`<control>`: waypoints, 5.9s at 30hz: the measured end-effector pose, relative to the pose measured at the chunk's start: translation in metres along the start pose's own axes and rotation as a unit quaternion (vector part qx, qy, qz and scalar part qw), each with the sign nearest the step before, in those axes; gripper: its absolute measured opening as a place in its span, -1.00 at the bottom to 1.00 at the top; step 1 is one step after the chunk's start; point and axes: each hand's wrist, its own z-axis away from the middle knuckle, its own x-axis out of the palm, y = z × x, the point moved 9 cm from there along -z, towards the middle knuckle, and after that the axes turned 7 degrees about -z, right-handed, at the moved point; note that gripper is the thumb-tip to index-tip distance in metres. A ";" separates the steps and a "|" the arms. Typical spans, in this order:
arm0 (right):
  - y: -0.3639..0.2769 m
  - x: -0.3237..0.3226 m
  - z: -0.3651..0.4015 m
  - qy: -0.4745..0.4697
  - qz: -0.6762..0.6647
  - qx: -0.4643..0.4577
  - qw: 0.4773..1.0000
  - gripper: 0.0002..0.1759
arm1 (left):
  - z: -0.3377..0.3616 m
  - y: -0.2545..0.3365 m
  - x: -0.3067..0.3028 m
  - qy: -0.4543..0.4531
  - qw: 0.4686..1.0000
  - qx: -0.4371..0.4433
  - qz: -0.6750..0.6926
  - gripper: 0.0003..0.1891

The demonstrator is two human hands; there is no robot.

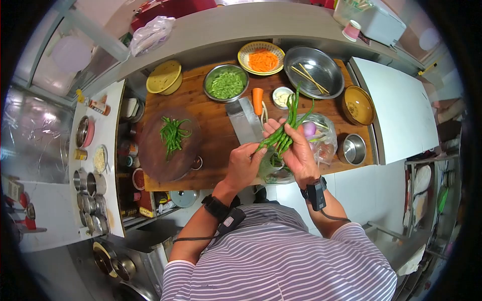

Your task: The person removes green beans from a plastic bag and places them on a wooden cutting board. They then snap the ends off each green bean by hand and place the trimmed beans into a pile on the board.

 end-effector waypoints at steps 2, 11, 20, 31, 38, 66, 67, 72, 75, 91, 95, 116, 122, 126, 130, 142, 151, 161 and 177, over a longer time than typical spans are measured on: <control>0.015 0.004 0.001 0.003 0.007 0.031 0.999 -0.73 | 0.006 -0.010 -0.008 -0.010 0.998 -0.055 0.027 -0.79; 0.083 0.021 0.001 -0.016 0.027 0.129 0.991 -0.73 | 0.054 -0.065 -0.020 0.048 0.913 -0.231 0.333 -0.80; 0.136 0.039 0.001 -0.031 0.054 0.143 0.988 -0.78 | 0.078 -0.075 -0.075 0.034 0.952 -0.193 0.235 -0.82; 0.206 0.071 0.004 -0.024 0.116 0.072 0.990 -0.83 | 0.107 -0.086 -0.149 0.068 0.983 -0.166 0.029 -0.80; 0.225 0.081 0.007 -0.036 0.153 0.071 0.985 -0.81 | 0.118 -0.098 -0.160 0.108 0.986 -0.123 0.011 -0.75; 0.253 0.060 0.016 -0.009 0.052 0.344 0.938 -0.79 | 0.135 -0.063 -0.173 0.043 0.996 0.043 0.069 -0.90; 0.254 0.062 0.018 -0.015 0.050 0.358 0.932 -0.80 | 0.137 -0.061 -0.170 0.027 0.997 0.051 0.047 -0.92; 0.253 0.079 0.016 -0.017 0.021 0.350 0.936 -0.81 | 0.144 -0.041 -0.168 0.009 0.991 0.117 0.069 -0.96; 0.242 0.090 0.010 -0.010 0.053 0.271 0.961 -0.81 | 0.152 -0.076 -0.170 -0.005 0.999 0.035 0.037 -0.91; 0.234 0.117 0.014 -0.060 0.286 0.075 0.953 -0.79 | 0.155 -0.102 -0.163 0.066 0.933 -0.185 0.301 -0.83; 0.234 0.118 0.017 -0.067 0.305 0.056 0.948 -0.79 | 0.151 -0.102 -0.162 0.054 0.956 -0.179 0.225 -0.81; 0.229 0.111 0.012 -0.044 0.263 0.141 0.954 -0.82 | 0.139 -0.053 -0.174 0.121 0.992 0.026 -0.029 -0.93; 0.219 0.099 -0.001 -0.011 0.142 0.153 0.978 -0.79 | 0.153 -0.093 -0.163 0.105 0.955 -0.124 0.250 -0.82; 0.231 0.095 0.004 -0.012 0.096 0.181 0.979 -0.78 | 0.157 -0.102 -0.159 0.113 0.903 -0.202 0.363 -0.77; 0.246 0.091 0.008 -0.017 0.052 0.220 0.974 -0.76 | 0.156 -0.096 -0.156 0.115 0.883 -0.235 0.389 -0.77; 0.262 0.091 0.019 -0.087 0.071 0.237 0.965 -0.74 | 0.161 -0.101 -0.127 0.118 0.772 -0.267 0.564 -0.78; 0.260 0.086 0.020 -0.079 0.094 0.206 0.971 -0.72 | 0.170 -0.113 -0.125 0.102 0.794 -0.274 0.532 -0.81; 0.255 0.081 0.013 -0.039 0.051 0.177 0.982 -0.78 | 0.183 -0.121 -0.133 0.100 0.826 -0.314 0.457 -0.82; 0.266 0.089 0.027 -0.089 0.114 0.167 0.975 -0.80 | 0.169 -0.097 -0.154 0.092 0.975 -0.165 0.114 -0.82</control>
